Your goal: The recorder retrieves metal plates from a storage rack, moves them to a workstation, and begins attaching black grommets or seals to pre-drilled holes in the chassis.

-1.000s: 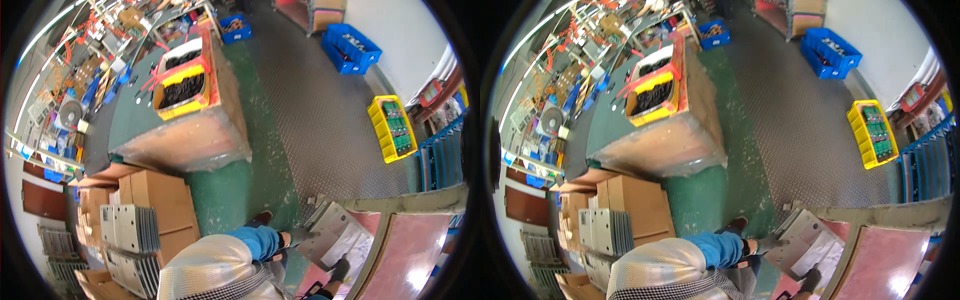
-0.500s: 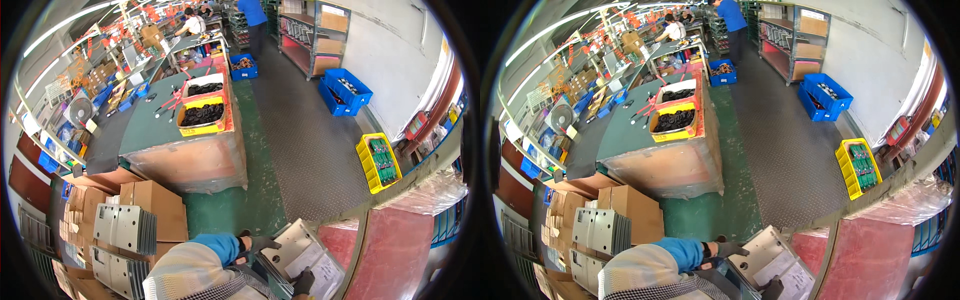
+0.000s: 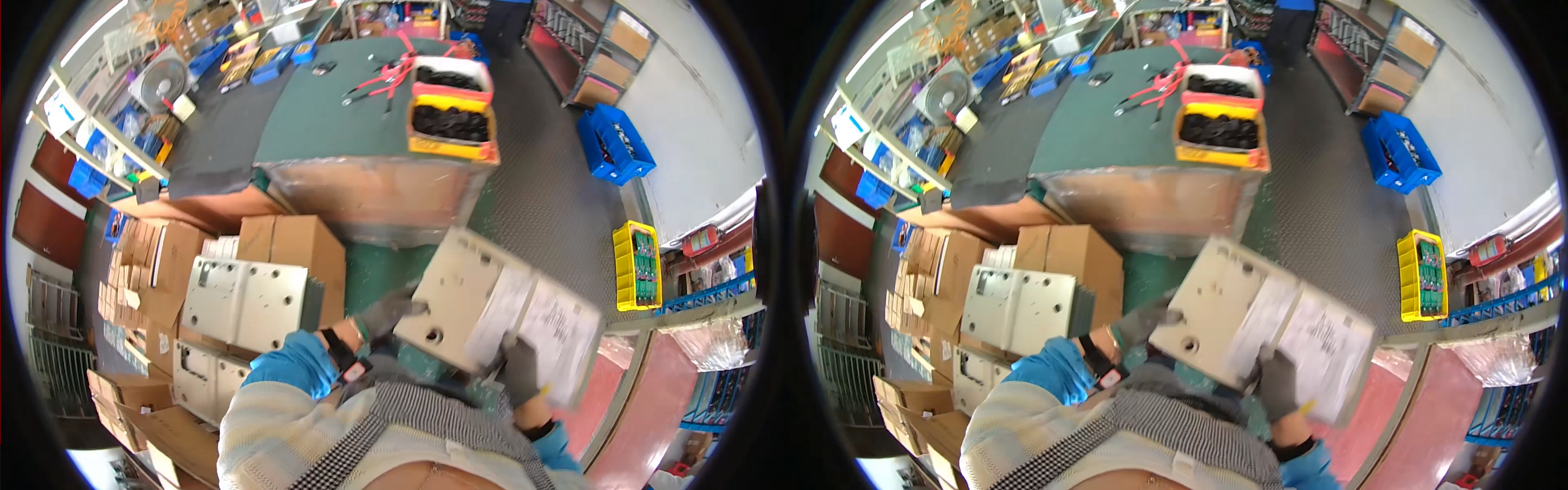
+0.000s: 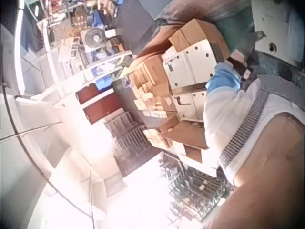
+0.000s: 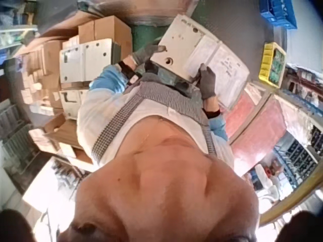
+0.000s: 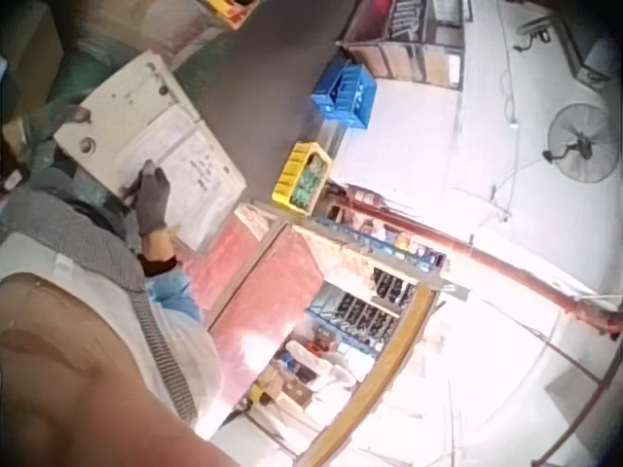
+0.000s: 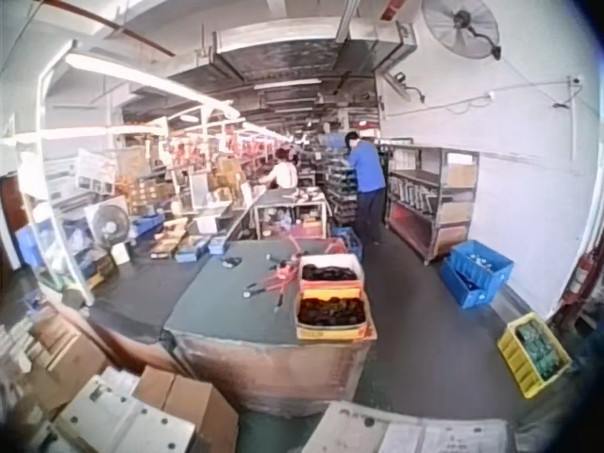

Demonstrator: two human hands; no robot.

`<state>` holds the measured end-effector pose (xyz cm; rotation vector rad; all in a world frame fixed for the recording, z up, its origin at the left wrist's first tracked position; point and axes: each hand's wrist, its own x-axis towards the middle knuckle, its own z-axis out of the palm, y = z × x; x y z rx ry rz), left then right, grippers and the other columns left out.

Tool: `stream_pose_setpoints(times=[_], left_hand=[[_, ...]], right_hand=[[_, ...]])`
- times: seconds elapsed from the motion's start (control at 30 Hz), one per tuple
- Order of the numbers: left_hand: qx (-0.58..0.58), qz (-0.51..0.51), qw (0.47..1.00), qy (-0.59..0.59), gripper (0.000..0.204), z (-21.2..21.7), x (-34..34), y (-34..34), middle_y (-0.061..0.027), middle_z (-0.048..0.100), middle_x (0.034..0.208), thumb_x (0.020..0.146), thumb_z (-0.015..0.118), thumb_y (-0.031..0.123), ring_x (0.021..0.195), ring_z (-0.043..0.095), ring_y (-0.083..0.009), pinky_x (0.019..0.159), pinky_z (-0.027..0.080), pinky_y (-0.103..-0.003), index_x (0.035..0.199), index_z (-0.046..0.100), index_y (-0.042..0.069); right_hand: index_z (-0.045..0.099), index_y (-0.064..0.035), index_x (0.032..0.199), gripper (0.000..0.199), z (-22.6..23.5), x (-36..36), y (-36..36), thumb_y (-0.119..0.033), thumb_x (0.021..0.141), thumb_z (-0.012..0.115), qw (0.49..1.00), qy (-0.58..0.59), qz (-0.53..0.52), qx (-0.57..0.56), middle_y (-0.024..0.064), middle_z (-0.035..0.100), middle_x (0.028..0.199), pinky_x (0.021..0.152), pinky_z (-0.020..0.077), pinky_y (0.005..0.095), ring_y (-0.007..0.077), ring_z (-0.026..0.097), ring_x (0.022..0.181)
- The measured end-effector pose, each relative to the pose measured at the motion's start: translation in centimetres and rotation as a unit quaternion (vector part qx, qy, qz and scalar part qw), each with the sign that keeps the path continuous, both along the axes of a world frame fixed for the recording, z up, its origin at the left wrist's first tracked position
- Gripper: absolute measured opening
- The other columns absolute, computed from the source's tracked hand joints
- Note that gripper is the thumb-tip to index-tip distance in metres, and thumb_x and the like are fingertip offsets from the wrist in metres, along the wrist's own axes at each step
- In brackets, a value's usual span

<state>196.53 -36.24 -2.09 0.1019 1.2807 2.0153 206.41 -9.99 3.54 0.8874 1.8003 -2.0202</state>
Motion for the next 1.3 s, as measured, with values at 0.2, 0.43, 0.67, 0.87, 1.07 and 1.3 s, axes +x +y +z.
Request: stream_pose_setpoints(times=[0.2, 0.43, 0.67, 0.87, 1.07, 1.3], left_hand=[[0.098, 0.166, 0.979, 0.061, 0.078, 8.4, -2.3, -13.9, -0.0139, 0.05, 0.127, 0.076, 0.067, 0.034, 0.116, 0.05, -0.0235, 0.097, 0.042, -0.035, 0.138, 0.033, 0.001], [0.104, 0.33, 0.92, 0.186, 0.073, 12.0, -6.3, -27.7, -0.0137, 0.05, 0.127, 0.079, 0.065, 0.033, 0.117, 0.05, -0.0237, 0.097, 0.042, -0.035, 0.137, 0.035, 0.0], [0.11, 0.369, 0.909, 0.16, 0.072, 11.1, -12.4, -39.1, -0.0155, 0.05, 0.13, 0.081, 0.064, 0.031, 0.116, 0.051, -0.0255, 0.098, 0.043, -0.037, 0.139, 0.033, 0.002], [0.031, 0.419, 0.901, 0.112, 0.066, 5.4, -24.1, -43.1, -0.0133, 0.054, 0.126, 0.083, 0.064, 0.023, 0.114, 0.053, -0.0217, 0.1, 0.04, -0.034, 0.138, 0.036, 0.0], [-0.244, 0.403, 0.88, 0.058, 0.061, 5.9, -32.1, -44.5, -0.0183, 0.056, 0.123, 0.088, 0.063, 0.026, 0.113, 0.052, -0.0213, 0.099, 0.039, -0.032, 0.135, 0.039, -0.003], [-0.614, 0.434, 0.53, 0.392, 0.041, -0.6, -20.8, -43.1, -0.0067, 0.056, 0.124, 0.072, 0.063, 0.011, 0.112, 0.054, -0.0288, 0.096, 0.045, -0.035, 0.113, 0.063, 0.019]], right_hand=[[0.053, -0.0004, 0.08, 0.027, 11.6, -9.9, -14.1, -0.025, 0.091, 0.053, 0.985, 0.087, 0.139, 0.054, 0.0052, 0.051, 0.058, 0.045, 0.0468, 0.027, 0.014, 0.051, 0.046], [0.055, 0.003, 0.084, 0.024, 14.3, -20.3, -28.3, -0.019, 0.091, 0.052, 0.937, 0.219, 0.272, -0.014, 0.0058, 0.053, 0.064, 0.05, 0.0465, 0.0273, 0.014, 0.053, 0.053], [0.057, 0.0032, 0.09, 0.018, 11.3, -31.6, -39.8, -0.015, 0.087, 0.054, 0.908, 0.206, 0.336, -0.144, 0.0071, 0.055, 0.066, 0.05, 0.0483, 0.0288, 0.0169, 0.055, 0.054], [0.056, -0.0001, 0.092, 0.016, 6.6, -43.2, -42.4, -0.016, 0.088, 0.055, 0.932, 0.165, 0.297, -0.126, 0.0057, 0.053, 0.067, 0.051, 0.0484, 0.0317, 0.0182, 0.054, 0.055], [0.056, -0.0027, 0.098, 0.022, 3.0, -51.3, -43.7, -0.023, 0.09, 0.056, 0.94, 0.107, 0.284, -0.156, 0.0101, 0.06, 0.084, 0.07, 0.0525, 0.0395, 0.0241, 0.06, 0.075], [0.037, -0.0123, 0.14, 0.05, -1.2, -56.1, -40.8, -0.032, 0.094, 0.038, 0.856, 0.225, 0.453, -0.106, 0.011, 0.036, 0.143, 0.111, 0.0191, 0.0438, 0.0268, 0.031, 0.133]])
